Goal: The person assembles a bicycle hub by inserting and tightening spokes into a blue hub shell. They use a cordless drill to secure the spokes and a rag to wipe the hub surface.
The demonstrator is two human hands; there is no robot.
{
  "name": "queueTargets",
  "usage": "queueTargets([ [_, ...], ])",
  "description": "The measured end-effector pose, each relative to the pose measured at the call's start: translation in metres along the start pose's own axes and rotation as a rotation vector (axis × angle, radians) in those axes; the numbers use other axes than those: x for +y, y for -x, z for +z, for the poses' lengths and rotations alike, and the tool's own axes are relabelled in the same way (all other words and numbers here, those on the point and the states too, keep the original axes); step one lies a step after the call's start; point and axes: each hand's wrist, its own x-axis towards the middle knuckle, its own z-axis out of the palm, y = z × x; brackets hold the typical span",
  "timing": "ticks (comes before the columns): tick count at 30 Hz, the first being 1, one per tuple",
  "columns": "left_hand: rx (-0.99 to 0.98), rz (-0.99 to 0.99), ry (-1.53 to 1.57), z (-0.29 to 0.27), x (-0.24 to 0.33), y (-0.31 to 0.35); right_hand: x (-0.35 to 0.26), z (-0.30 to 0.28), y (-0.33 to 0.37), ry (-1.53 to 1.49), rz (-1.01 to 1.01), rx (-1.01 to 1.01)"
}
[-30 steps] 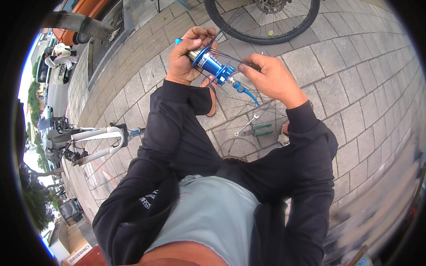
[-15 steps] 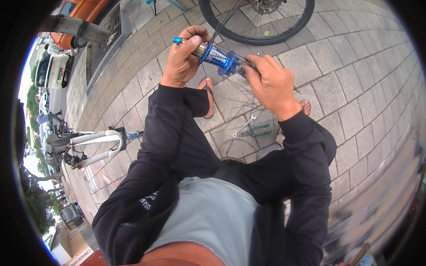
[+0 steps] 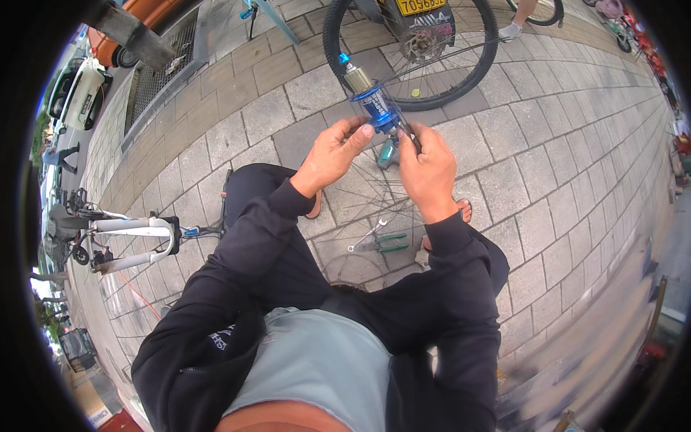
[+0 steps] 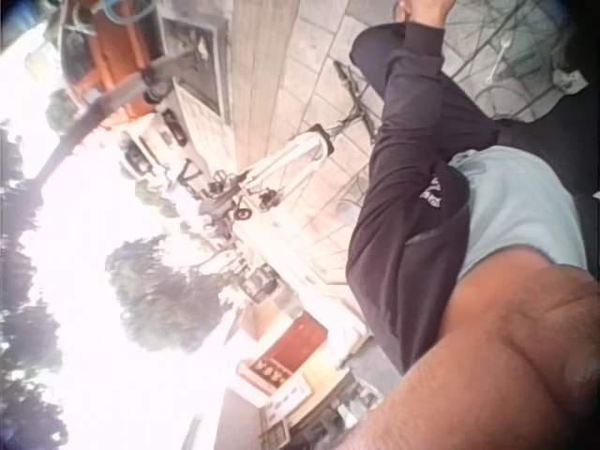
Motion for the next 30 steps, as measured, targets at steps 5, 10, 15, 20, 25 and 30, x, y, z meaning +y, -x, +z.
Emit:
queueTargets([
  [5, -0.04, 0.093, 0.589, 0.018, -0.016, -0.013, -0.006, 0.004, 0.011, -0.073, 0.118, -0.119],
  [10, -0.058, -0.015, 0.896, 0.013, -0.023, -0.021, 0.001, 0.002, 0.018, -0.6, 0.493, -0.374],
  [15, -0.037, -0.209, 0.982, 0.006, -0.024, -0.01, -0.01, -0.013, 0.017, -0.891, 0.922, -0.593],
  [20, 0.095, -0.253, 1.082, -0.007, -0.029, -0.015, -0.003, -0.028, 0.032, -1.052, 1.051, -0.782],
  [25, 0.07, -0.238, 1.024, -0.013, -0.031, -0.012, 0.001, -0.033, 0.044, -1.167, 1.156, -0.761],
  [30, 0.019, -0.199, 1.006, -0.011, -0.039, -0.011, -0.011, -0.014, 0.063, -1.168, 1.13, -0.678],
])
